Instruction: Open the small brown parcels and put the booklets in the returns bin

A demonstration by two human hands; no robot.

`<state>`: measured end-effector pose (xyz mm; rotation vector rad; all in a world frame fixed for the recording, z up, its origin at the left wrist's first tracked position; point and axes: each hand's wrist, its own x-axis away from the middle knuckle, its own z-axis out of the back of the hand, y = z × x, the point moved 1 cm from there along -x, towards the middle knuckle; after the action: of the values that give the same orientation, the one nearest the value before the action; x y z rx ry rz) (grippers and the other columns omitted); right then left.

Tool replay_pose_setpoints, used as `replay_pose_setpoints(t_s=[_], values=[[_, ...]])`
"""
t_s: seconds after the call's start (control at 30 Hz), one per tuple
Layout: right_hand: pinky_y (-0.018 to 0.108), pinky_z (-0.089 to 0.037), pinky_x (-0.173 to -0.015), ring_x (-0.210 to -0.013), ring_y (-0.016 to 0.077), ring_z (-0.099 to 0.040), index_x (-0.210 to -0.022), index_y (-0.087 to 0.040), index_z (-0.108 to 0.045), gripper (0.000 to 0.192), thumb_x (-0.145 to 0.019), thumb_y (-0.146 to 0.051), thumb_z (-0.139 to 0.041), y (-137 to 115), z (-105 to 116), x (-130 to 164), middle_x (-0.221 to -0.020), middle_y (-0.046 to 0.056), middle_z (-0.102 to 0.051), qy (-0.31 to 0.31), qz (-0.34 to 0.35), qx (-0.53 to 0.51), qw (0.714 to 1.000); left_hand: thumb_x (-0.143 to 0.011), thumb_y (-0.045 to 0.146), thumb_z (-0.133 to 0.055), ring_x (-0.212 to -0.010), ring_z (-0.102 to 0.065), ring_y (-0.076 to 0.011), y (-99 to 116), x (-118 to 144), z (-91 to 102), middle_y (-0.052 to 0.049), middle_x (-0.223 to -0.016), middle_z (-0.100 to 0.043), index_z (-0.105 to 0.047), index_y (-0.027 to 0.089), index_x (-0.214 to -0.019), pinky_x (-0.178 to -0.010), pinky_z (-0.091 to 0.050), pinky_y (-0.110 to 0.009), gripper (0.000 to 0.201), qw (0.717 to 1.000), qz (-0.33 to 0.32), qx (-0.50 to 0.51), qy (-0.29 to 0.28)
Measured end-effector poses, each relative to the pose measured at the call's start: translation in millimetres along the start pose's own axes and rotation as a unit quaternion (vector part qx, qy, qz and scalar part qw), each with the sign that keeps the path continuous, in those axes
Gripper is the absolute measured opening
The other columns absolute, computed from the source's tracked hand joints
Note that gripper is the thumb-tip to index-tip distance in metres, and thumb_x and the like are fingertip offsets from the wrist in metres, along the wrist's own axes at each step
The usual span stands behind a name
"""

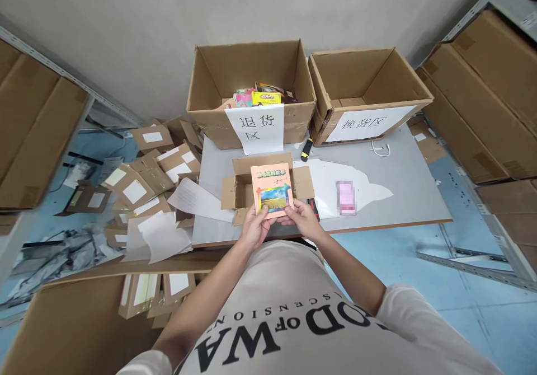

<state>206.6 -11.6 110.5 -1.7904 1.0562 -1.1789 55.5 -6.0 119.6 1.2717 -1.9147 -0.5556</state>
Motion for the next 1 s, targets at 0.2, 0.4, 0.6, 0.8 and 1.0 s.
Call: replay_pose_setpoints(t_s=[0.2,0.4,0.6,0.8,1.0], values=[[0.027,-0.059,-0.056,-0.069,0.0186,-0.072,-0.107,-0.022,-0.058,0.048,-0.071,-0.051,-0.071,-11,28,-16,-0.086,0.004,-0.071,0.064,0.003,-0.047,0.997,-0.069,0.035,-0.078,-0.107,-0.064,-0.0225,-2,-11,17.0,-0.009,-0.114,-0.068,-0.060,0.021,-0.117,-0.093,-0.051,-0.037,0.053,0.996,0.010,-0.079,0.050],[0.025,-0.059,-0.056,-0.063,0.0155,-0.070,-0.102,-0.020,-0.057,0.048,-0.069,-0.052,-0.072,-50,78,-47,-0.079,0.002,-0.070,0.151,0.084,0.010,0.985,-0.073,0.047,-0.071,-0.107,-0.064,-0.0252,-5,-15,41.1,-0.016,-0.116,-0.066,-0.059,0.016,-0.117,-0.098,-0.047,-0.044,0.055,0.980,0.004,-0.193,0.046],[0.025,-0.060,-0.063,-0.067,0.0128,-0.069,-0.107,-0.022,-0.057,0.041,-0.078,-0.050,-0.064,-120,96,-123,-0.087,0.003,-0.070,0.145,0.176,0.059,0.972,-0.086,0.038,-0.055,-0.122,-0.053,-0.0273,-4,-13,64.8,-0.014,-0.124,-0.062,-0.060,0.017,-0.115,-0.106,-0.037,-0.050,0.037,0.810,-0.179,-0.558,0.032],[0.025,-0.059,-0.069,-0.073,0.0118,-0.069,-0.116,-0.023,-0.054,0.029,-0.091,-0.037,-0.051,-188,68,-255,-0.091,0.004,-0.070,0.118,0.188,0.084,0.971,-0.089,0.031,-0.050,-0.134,-0.038,-0.0310,-13,-6,78.1,-0.015,-0.134,-0.054,-0.060,0.017,-0.114,-0.109,-0.025,-0.058,0.031,0.647,-0.229,-0.727,0.020],[0.028,-0.059,-0.067,-0.075,0.0133,-0.068,-0.113,-0.014,-0.054,0.024,-0.094,-0.024,-0.043,-198,44,-371,-0.093,0.009,-0.069,0.143,0.098,0.103,0.979,-0.090,0.029,-0.047,-0.136,-0.034,-0.0329,-14,3,78.2,-0.016,-0.137,-0.051,-0.059,0.018,-0.115,-0.108,-0.022,-0.062,0.030,0.610,-0.210,-0.763,0.050]])
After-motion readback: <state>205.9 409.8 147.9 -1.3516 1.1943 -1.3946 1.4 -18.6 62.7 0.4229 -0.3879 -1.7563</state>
